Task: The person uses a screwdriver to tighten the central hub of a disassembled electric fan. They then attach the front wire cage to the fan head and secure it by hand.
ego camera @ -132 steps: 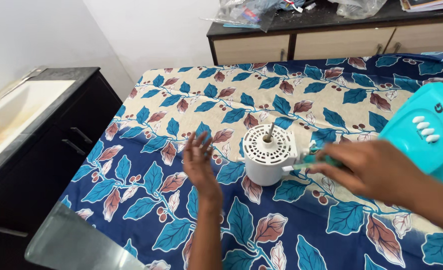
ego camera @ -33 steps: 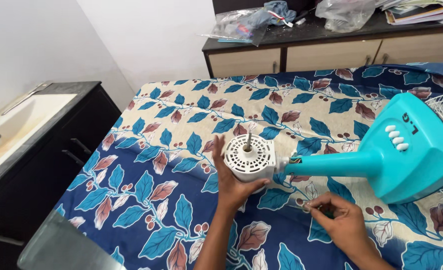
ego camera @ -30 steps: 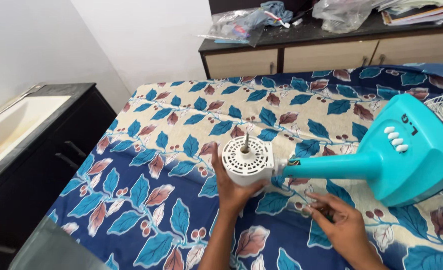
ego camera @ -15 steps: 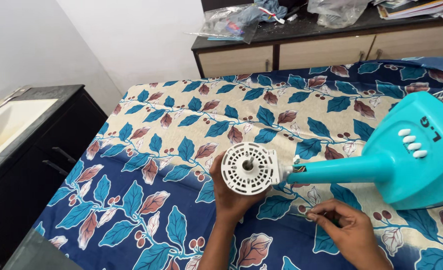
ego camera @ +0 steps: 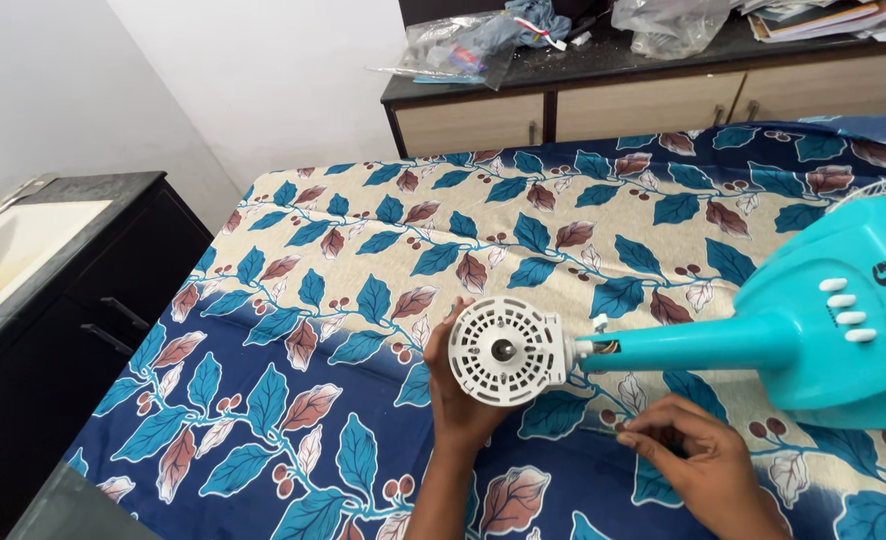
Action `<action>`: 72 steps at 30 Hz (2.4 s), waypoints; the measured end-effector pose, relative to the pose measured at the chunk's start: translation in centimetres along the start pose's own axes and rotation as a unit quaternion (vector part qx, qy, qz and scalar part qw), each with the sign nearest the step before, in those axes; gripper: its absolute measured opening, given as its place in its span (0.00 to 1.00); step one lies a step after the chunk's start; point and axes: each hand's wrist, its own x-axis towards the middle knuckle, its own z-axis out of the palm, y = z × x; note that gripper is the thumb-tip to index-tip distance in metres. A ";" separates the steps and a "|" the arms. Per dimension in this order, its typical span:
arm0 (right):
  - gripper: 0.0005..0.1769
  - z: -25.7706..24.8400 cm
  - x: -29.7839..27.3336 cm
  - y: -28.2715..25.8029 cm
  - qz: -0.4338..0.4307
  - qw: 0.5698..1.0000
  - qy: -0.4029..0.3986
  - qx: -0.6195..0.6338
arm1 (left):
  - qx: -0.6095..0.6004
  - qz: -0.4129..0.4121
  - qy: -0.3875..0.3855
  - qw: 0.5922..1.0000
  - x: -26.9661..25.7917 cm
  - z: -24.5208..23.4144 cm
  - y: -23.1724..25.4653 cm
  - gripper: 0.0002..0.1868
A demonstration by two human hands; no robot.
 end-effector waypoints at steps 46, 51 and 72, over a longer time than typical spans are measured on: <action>0.08 5.2 7.9 -14.2 -0.175 0.977 0.013 -0.117 | -0.050 -0.013 -0.018 0.999 0.9 0.2 0.4 0.65; 0.07 4.9 8.1 -13.8 -0.200 0.974 -0.002 -0.109 | -0.087 -0.032 -0.020 0.995 0.7 0.2 0.6 0.65; 0.08 5.0 9.8 -16.1 -0.222 0.915 -0.131 -0.311 | -0.132 -0.055 -0.030 0.989 0.4 0.0 -0.2 0.63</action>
